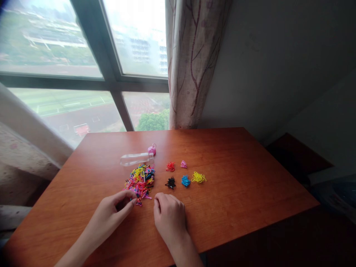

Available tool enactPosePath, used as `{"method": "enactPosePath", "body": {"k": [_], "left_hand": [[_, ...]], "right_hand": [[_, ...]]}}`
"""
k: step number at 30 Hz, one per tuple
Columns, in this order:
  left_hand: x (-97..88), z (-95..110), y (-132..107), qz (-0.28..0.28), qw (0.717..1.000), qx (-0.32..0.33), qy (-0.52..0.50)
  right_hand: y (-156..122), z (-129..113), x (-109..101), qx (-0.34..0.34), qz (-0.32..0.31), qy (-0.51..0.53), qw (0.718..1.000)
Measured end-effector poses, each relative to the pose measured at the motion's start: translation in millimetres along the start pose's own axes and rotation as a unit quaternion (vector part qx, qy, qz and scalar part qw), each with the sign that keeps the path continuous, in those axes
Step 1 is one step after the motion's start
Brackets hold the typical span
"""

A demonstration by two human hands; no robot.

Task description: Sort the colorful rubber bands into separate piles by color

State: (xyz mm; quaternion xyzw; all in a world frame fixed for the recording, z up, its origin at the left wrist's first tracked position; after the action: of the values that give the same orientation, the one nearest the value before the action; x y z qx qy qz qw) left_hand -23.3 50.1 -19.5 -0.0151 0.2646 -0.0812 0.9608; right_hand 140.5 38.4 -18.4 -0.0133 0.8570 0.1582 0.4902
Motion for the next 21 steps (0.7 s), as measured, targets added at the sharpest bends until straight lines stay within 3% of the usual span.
{"method": "enactPosePath", "body": {"k": [9,13,21], "left_hand": [[4.1,4,5,-0.018,1.000,0.003,-0.009],[8.4,6,7,-0.039,0.998,-0.011,-0.058],[19.6,11,8,-0.059,0.996,-0.008,-0.061]], "right_hand": [[0,0,2,-0.005,-0.006,0.015,1.000],[-1,0,2,-0.003,-0.012,0.048,0.999],[1,-8,6,-0.039,-0.041,0.081,0.995]]}}
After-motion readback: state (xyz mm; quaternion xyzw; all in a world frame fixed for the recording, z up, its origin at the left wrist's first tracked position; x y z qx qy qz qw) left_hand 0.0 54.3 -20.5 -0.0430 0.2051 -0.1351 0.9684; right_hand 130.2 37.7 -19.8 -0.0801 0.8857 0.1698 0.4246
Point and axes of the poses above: each hand's wrist, its own y-axis towards the middle knuckle, its own x-axis out of the palm, z = x × y, the point moved 9 cm from there along y, towards the middle knuckle, and after that the axes turned 3 degrees about -y, right-handed, at the moved point
